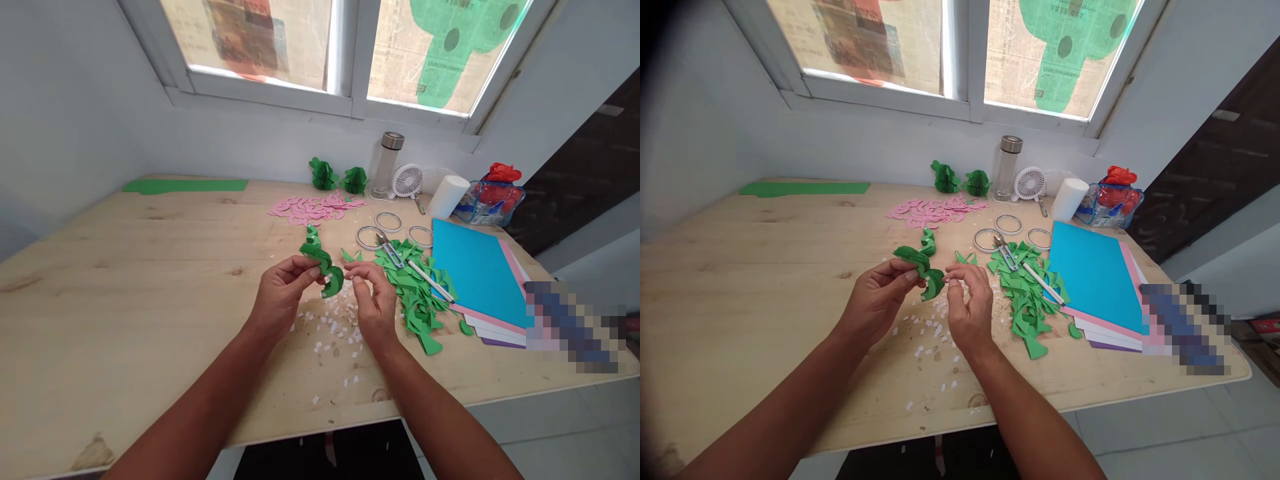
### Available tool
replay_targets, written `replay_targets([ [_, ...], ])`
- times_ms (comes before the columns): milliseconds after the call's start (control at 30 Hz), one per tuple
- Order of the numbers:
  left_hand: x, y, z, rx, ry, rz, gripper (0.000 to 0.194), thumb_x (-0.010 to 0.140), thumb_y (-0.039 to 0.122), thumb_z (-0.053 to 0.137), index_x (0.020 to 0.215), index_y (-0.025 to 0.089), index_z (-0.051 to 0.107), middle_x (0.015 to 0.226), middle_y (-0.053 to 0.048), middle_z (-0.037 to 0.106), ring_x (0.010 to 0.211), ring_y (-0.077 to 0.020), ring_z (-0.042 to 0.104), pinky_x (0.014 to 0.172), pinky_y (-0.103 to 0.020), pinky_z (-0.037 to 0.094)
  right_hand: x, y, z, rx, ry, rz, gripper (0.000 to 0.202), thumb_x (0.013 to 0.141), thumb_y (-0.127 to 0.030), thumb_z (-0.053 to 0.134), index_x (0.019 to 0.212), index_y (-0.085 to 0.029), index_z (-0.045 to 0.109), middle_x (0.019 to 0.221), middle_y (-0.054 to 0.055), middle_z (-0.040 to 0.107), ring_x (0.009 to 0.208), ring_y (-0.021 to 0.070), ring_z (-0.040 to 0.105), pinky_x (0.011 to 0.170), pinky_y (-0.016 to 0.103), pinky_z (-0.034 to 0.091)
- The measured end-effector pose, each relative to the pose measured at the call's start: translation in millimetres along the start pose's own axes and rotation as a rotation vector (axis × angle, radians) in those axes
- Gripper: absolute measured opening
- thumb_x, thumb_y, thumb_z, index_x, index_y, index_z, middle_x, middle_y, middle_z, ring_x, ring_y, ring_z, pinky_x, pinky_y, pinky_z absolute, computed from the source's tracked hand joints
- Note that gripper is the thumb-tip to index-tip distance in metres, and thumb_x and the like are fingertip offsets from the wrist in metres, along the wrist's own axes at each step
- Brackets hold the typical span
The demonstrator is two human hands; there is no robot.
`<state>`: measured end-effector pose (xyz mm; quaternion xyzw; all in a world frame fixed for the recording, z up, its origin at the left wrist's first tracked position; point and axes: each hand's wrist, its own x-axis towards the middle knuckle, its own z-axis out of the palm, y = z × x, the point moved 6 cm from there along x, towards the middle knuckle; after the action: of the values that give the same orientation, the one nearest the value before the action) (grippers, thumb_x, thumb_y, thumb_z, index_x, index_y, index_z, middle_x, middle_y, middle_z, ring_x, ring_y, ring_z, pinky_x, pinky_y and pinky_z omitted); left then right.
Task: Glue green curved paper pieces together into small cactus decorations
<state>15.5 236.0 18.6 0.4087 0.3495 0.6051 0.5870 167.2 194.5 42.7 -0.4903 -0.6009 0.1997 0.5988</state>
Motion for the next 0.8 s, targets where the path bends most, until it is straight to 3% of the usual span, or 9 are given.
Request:
replay_targets([
  [233,0.4,0.1,-1.7,0.005,0.014,-0.008,0.018,0.057,0.024,0.083,0.069,0.017,0.071,0.066,0.0,0.066,0.059,-0.0149,0.06,0.064,-0.03,0.049,1.5,15.1,-0.3,-0.008,0.029,0.139,0.018,0.083,-0.026,0.05,0.068,-0.021,0.059,0.083,0.005,0.068,0.088,0.0222,0.061,0.085,0.039,0.045],
  [333,0.6,0.2,-1.7,0.0,0.009,-0.008,0.016,0.058,0.023,0.082,0.069,0.017,0.072,0.066,0.0,0.066,0.058,-0.0142,0.06,0.065,-0.03,0.048,2.1,22.3,-0.7,-0.017,0.044,0.201,0.008,0.077,-0.022,0.053,0.072,-0.02,0.06,0.088,0.006,0.068,0.091,0.0223,0.061,0.083,0.037,0.045],
  [433,0.8,-0.3,-2.1,-0.01,0.01,-0.01,0.016,0.058,0.022,0.082,0.069,0.017,0.072,0.066,0.0,0.066,0.059,-0.0137,0.061,0.065,-0.029,0.048,2.2,26.1,-1.3,0.026,0.052,0.234,0.011,0.071,-0.017,0.052,0.076,-0.02,0.061,0.093,0.005,0.069,0.094,0.0223,0.061,0.081,0.036,0.045],
  [600,1.2,-0.3,-3.0,-0.007,0.016,-0.011,0.017,0.057,0.022,0.082,0.069,0.017,0.072,0.066,0.0,0.066,0.059,-0.0145,0.061,0.064,-0.03,0.048,1.4,28.5,2.7,0.172,0.008,0.302,0.015,0.074,-0.022,0.05,0.067,-0.02,0.063,0.083,0.005,0.07,0.088,0.0224,0.064,0.081,0.035,0.046],
  [800,1.3,1.3,-3.5,-0.013,0.026,-0.01,0.018,0.056,0.024,0.084,0.068,0.018,0.072,0.064,0.0,0.065,0.059,-0.0149,0.061,0.065,-0.03,0.049,0.7,30.2,6.6,0.107,-0.026,0.347,0.025,0.079,-0.034,0.054,0.059,-0.021,0.06,0.071,0.004,0.07,0.077,0.022,0.063,0.077,0.034,0.046],
])
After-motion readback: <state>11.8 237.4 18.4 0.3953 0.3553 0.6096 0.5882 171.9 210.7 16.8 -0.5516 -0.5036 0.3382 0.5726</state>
